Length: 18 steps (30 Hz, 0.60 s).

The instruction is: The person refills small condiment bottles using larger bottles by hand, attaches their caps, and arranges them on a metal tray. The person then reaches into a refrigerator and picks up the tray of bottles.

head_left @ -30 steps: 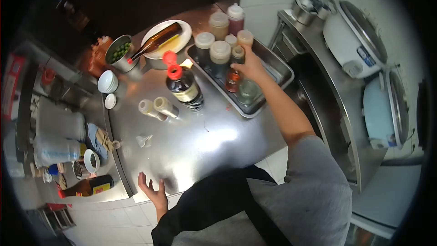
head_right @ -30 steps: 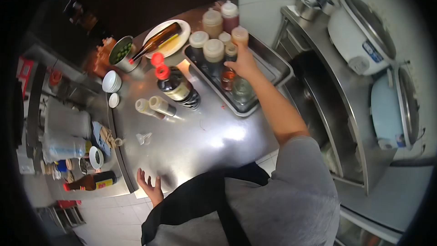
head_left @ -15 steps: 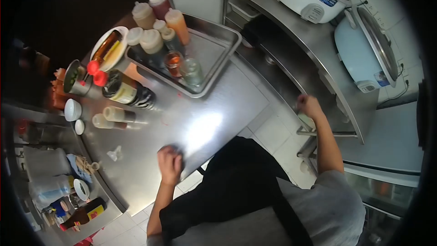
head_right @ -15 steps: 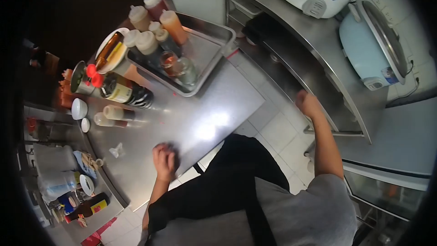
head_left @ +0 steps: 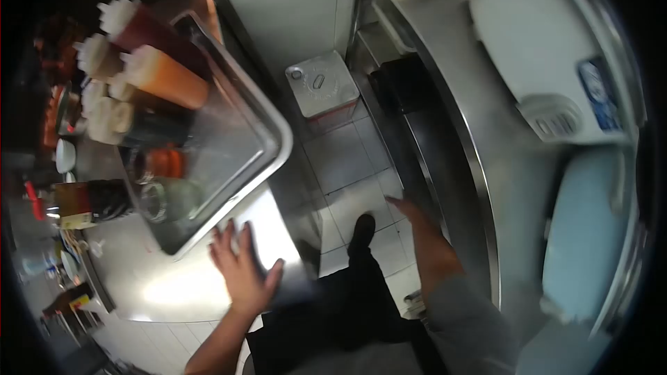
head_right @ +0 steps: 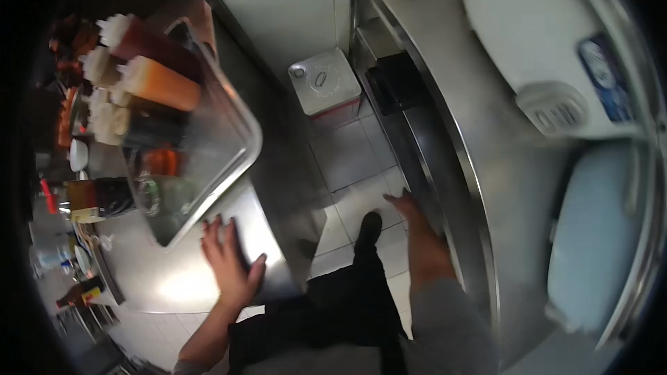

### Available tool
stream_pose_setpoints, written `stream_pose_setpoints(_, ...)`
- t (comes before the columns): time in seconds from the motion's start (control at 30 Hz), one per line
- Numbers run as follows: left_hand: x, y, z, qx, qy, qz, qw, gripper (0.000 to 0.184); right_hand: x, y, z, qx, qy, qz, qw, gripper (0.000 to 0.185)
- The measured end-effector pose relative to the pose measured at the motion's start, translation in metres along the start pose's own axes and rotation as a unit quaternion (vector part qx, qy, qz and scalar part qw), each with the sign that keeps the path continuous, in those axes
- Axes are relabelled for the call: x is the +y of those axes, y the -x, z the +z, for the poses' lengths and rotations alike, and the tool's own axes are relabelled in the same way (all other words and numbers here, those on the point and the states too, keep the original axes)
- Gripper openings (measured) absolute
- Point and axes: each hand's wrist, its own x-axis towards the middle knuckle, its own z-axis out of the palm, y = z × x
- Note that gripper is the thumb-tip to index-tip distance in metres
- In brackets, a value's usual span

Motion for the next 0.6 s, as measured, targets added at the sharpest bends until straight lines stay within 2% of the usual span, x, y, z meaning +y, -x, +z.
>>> stream_pose_setpoints(0.17,0.002,-0.002,0.013,0.023,-0.056,-0.002,0.998,0.078,-0.059,-0.151,-0.005,0.096,-0.035,-0.106,0.989,0.090)
stream_pose_setpoints(0.23,-0.003,0.001,0.018,0.027,-0.061,-0.009,0.998,0.084,-0.069,-0.230,0.010,0.262,-0.218,-0.156,0.927,0.077)
stream_pose_setpoints(0.27,-0.003,0.003,0.020,0.025,-0.053,-0.018,0.998,0.085,-0.093,-0.229,-0.005,0.354,-0.098,-0.096,0.925,0.068)
stream_pose_setpoints(0.3,-0.002,0.004,0.020,0.025,-0.046,-0.025,0.998,0.086,-0.108,-0.239,-0.020,0.413,-0.080,-0.072,0.904,0.068)
stream_pose_setpoints(0.37,-0.002,0.009,0.022,0.027,-0.032,-0.062,0.997,0.089,-0.124,-0.269,-0.045,0.445,-0.133,-0.093,0.881,0.067)
stream_pose_setpoints(0.43,-0.008,0.006,0.021,0.022,-0.062,-0.031,0.997,0.090,-0.135,-0.296,-0.064,0.443,-0.174,-0.106,0.873,0.066)
stream_pose_setpoints(0.6,-0.010,0.010,0.025,0.031,-0.080,-0.048,0.995,0.092,-0.140,-0.345,-0.094,0.425,-0.247,-0.120,0.863,0.063)
